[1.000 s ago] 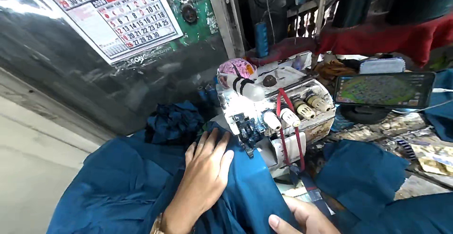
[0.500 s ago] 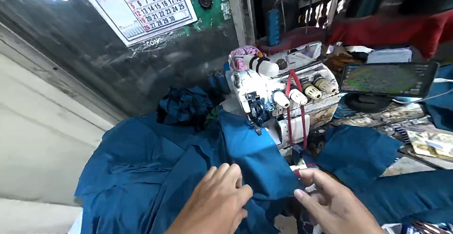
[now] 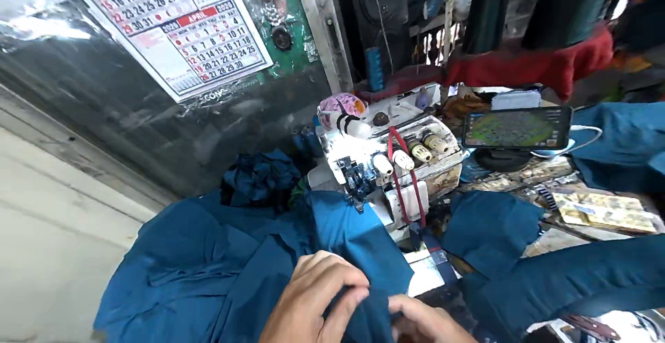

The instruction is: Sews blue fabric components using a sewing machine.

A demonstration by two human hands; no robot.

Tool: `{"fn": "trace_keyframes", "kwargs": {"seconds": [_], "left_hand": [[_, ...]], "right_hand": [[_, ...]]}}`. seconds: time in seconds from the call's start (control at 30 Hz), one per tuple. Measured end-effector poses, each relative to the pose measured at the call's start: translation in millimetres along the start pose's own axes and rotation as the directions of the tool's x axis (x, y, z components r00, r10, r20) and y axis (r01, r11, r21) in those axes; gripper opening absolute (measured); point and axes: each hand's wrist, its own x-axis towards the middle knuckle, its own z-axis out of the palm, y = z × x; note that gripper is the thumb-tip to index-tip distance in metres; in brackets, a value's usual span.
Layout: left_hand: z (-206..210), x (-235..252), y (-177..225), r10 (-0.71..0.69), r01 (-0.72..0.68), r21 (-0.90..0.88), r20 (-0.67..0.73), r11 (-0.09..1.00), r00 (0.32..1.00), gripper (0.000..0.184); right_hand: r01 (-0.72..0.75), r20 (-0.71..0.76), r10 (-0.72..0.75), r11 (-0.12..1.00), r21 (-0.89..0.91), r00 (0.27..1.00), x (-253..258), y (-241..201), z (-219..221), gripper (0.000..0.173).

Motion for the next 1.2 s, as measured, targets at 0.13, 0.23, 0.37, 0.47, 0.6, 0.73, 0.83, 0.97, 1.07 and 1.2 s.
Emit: {"fn": "trace_keyframes", "kwargs": {"seconds": [0.13, 0.23, 0.37, 0.47, 0.6, 0.73, 0.83, 0.97, 1.07, 1.2], "left_hand": [[16.7, 14.3, -3.8, -0.011, 0.018, 0.057, -0.127, 0.998, 0.992, 0.018], [5.9, 22.6, -3.0, -0.019, 0.028, 0.043, -0.193, 0.999, 0.981, 0.021], [-26.4, 33.5, 8.3, 0.041, -0.031, 0.045, -0.255, 0.999, 0.966, 0.016], [-14.3, 55.0, -17.0, 0.045, 0.030, 0.232, -0.309, 0.972, 0.950, 0.015], [16.0, 62.6, -57.6, -0.108, 0.198, 0.368, -0.250, 0.908, 0.962, 0.023], [17.1, 55.4, -49.0, -0.189, 0.278, 0.345, -0.271, 0.897, 0.944, 0.027], [16.3, 57.6, -46.8, -0.164, 0.225, 0.231, -0.258, 0.947, 0.952, 0.017], [16.2, 60.1, -46.4, -0.143, 0.199, 0.187, -0.274, 0.962, 0.951, 0.017], [15.2, 63.2, -40.2, -0.116, 0.179, 0.164, -0.333, 0.970, 0.936, 0.015], [28.0, 64.5, -50.7, -0.134, 0.201, 0.193, -0.310, 0.961, 0.941, 0.016]], "right_hand": [[-0.064, -0.033, 0.064, 0.998, 0.019, 0.997, 0.1, -1.2, -8.3, 0.023], [-0.066, -0.060, 0.066, 0.998, 0.002, 0.996, -0.5, -10.3, -13.7, 0.017], [-0.025, -0.180, 0.003, 0.993, -0.118, 0.984, 3.1, -35.0, -22.7, 0.018], [-0.112, -0.340, 0.061, 0.985, -0.134, 0.939, 22.7, -22.2, -32.3, 0.017], [-0.284, -0.299, 0.274, 0.959, 0.010, 0.914, 33.6, -8.4, -34.0, 0.035], [-0.326, -0.297, 0.276, 0.936, -0.133, 0.914, 26.4, -3.2, -37.0, 0.017], [-0.222, -0.420, 0.044, 0.896, -0.384, 0.907, 27.8, 10.7, -36.4, 0.020], [-0.172, -0.294, 0.073, 0.930, -0.325, 0.953, 35.0, 13.8, -44.9, 0.021], [-0.190, -0.258, 0.125, 0.951, -0.245, 0.958, 23.2, 4.3, -46.0, 0.019], [-0.163, -0.404, 0.097, 0.977, -0.134, 0.910, 0.2, 3.7, -34.2, 0.016]]}}
